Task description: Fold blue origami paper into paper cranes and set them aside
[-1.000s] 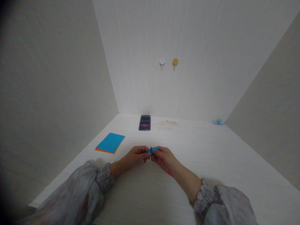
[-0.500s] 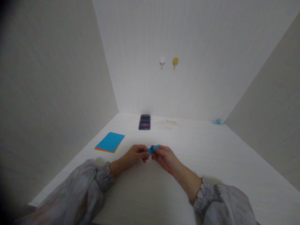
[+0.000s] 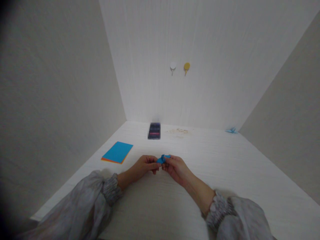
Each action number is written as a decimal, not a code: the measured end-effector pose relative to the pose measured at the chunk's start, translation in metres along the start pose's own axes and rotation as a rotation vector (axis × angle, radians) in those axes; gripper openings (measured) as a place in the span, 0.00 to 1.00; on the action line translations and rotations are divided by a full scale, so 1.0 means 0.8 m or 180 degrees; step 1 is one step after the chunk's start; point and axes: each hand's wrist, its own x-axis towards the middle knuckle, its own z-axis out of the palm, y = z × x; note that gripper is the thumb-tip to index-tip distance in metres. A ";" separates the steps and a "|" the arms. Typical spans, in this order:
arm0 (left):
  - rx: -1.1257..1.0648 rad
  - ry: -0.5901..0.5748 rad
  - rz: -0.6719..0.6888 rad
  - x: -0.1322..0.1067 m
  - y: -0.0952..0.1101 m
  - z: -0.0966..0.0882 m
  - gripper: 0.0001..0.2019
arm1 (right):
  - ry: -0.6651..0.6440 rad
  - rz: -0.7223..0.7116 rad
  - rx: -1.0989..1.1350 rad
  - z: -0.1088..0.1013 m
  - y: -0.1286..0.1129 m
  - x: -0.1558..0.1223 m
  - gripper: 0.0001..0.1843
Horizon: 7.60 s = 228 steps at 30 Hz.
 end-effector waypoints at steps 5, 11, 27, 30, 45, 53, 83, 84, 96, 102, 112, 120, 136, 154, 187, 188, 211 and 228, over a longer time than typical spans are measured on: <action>-0.0035 0.0009 0.0080 -0.001 0.002 0.000 0.12 | 0.0006 0.0029 0.0006 0.003 0.000 -0.002 0.08; -0.0239 -0.0086 0.0262 -0.002 0.006 0.002 0.10 | -0.0067 -0.0004 0.0009 0.003 0.001 -0.001 0.08; -0.0158 0.0025 0.0048 0.000 -0.003 -0.004 0.16 | -0.0009 -0.0011 0.0015 -0.004 0.001 0.001 0.08; -0.0189 -0.0019 0.0137 0.001 -0.007 -0.005 0.15 | -0.0035 -0.0032 0.0036 -0.006 0.002 0.002 0.08; -0.0150 0.0012 0.0103 0.002 -0.008 -0.007 0.15 | 0.0034 -0.0017 0.0051 -0.006 0.002 0.002 0.08; -0.0083 -0.0144 0.0205 0.001 -0.006 -0.004 0.14 | -0.0027 0.0010 -0.0163 -0.001 0.005 -0.004 0.07; -0.1058 -0.0338 -0.0135 -0.005 0.003 -0.005 0.06 | -0.0814 0.0324 -0.0271 -0.001 0.001 -0.013 0.10; -0.1075 -0.0335 -0.0141 -0.006 0.003 -0.005 0.06 | -0.0817 0.0305 -0.0247 -0.001 0.001 -0.013 0.10; -0.1079 -0.0319 -0.0292 -0.007 0.007 -0.004 0.07 | -0.0829 0.0284 -0.0144 0.001 0.000 -0.015 0.10; -0.1113 -0.0326 -0.0239 -0.007 0.006 -0.004 0.06 | -0.0846 0.0196 -0.0136 0.002 -0.001 -0.016 0.10; -0.1095 -0.0250 -0.0261 -0.007 0.005 -0.005 0.06 | -0.0858 0.0263 -0.0150 0.001 0.000 -0.015 0.10; -0.1048 -0.0212 -0.0270 -0.007 0.005 -0.005 0.06 | -0.0796 0.0158 -0.0169 0.003 -0.001 -0.015 0.10; -0.1160 -0.0231 -0.0210 -0.006 0.001 -0.007 0.07 | -0.0823 0.0118 -0.0147 0.005 -0.001 -0.016 0.11; -0.1177 -0.0457 -0.0212 -0.006 0.002 -0.010 0.09 | -0.0913 0.0206 -0.0114 0.002 0.003 -0.015 0.07; -0.1165 -0.0504 -0.0174 -0.010 0.007 -0.005 0.09 | -0.0818 0.0316 0.0001 -0.004 0.001 -0.011 0.07; -0.1161 -0.0489 -0.0189 -0.010 0.008 -0.005 0.10 | -0.0833 0.0356 0.0005 -0.005 0.001 -0.011 0.07; -0.1193 -0.0510 -0.0159 -0.008 0.005 -0.006 0.10 | -0.0819 0.0322 -0.0116 -0.003 0.000 -0.012 0.07; -0.1050 -0.0599 -0.0161 -0.007 0.002 -0.008 0.07 | -0.0761 0.0405 -0.0232 -0.001 0.000 -0.013 0.06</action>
